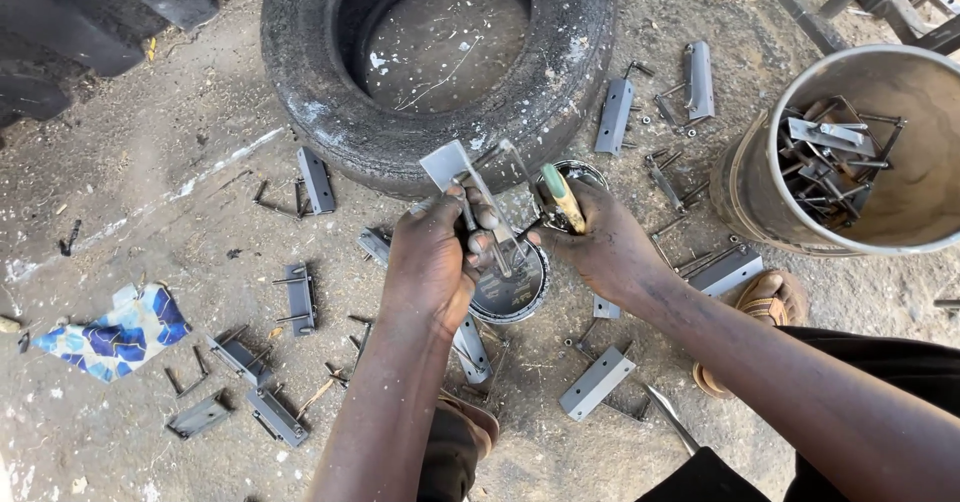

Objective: Painting small metal L-brackets with grey paint using a brush

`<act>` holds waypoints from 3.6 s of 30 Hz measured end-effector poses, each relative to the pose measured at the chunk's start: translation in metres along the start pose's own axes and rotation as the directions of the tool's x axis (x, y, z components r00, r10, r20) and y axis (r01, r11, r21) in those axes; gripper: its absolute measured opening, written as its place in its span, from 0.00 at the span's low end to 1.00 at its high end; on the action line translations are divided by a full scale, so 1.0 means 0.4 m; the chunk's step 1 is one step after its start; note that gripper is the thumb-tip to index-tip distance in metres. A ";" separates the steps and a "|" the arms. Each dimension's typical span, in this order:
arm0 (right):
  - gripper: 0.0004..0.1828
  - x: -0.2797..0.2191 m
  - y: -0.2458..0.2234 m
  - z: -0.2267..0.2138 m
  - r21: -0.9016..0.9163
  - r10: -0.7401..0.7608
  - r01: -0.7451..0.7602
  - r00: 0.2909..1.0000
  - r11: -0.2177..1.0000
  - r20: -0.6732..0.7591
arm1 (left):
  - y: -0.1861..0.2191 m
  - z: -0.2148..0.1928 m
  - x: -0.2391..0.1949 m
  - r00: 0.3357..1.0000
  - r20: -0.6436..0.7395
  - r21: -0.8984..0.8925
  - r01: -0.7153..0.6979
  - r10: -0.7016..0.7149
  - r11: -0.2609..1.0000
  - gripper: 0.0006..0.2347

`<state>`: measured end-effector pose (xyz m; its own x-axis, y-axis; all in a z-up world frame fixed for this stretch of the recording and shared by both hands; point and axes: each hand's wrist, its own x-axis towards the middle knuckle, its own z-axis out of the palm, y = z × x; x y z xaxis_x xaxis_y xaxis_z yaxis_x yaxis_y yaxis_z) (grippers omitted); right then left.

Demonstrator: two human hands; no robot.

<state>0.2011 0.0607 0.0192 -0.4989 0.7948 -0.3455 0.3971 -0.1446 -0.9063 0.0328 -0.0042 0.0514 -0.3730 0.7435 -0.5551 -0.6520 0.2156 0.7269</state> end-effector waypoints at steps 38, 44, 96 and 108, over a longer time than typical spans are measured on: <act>0.06 0.030 0.001 -0.034 0.087 -0.126 0.137 0.984 0.987 -0.122 | -0.058 0.025 0.002 0.988 0.141 0.241 0.032 -0.068 0.970 0.07; 0.07 0.021 -0.010 -0.024 0.209 -0.065 0.088 0.991 0.974 -0.118 | -0.064 0.032 0.019 0.982 0.089 0.226 0.140 -0.164 0.964 0.05; 0.24 0.071 -0.007 -0.070 -0.508 0.022 -0.013 1.000 0.861 0.011 | 0.168 -0.561 -0.073 0.887 -0.457 0.463 0.172 0.067 0.869 0.11; 0.18 0.126 0.380 0.044 -0.313 0.142 -0.092 0.979 0.945 0.143 | -0.173 -1.135 -0.364 0.578 -0.806 -0.009 0.203 -0.127 0.979 0.16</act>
<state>0.2229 0.0685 -0.1401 -0.5421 0.6737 -0.5022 0.6623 -0.0254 -0.7488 -0.1675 -0.4148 -0.1017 -0.6648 -0.1085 -0.7391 -0.7201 0.3563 0.5954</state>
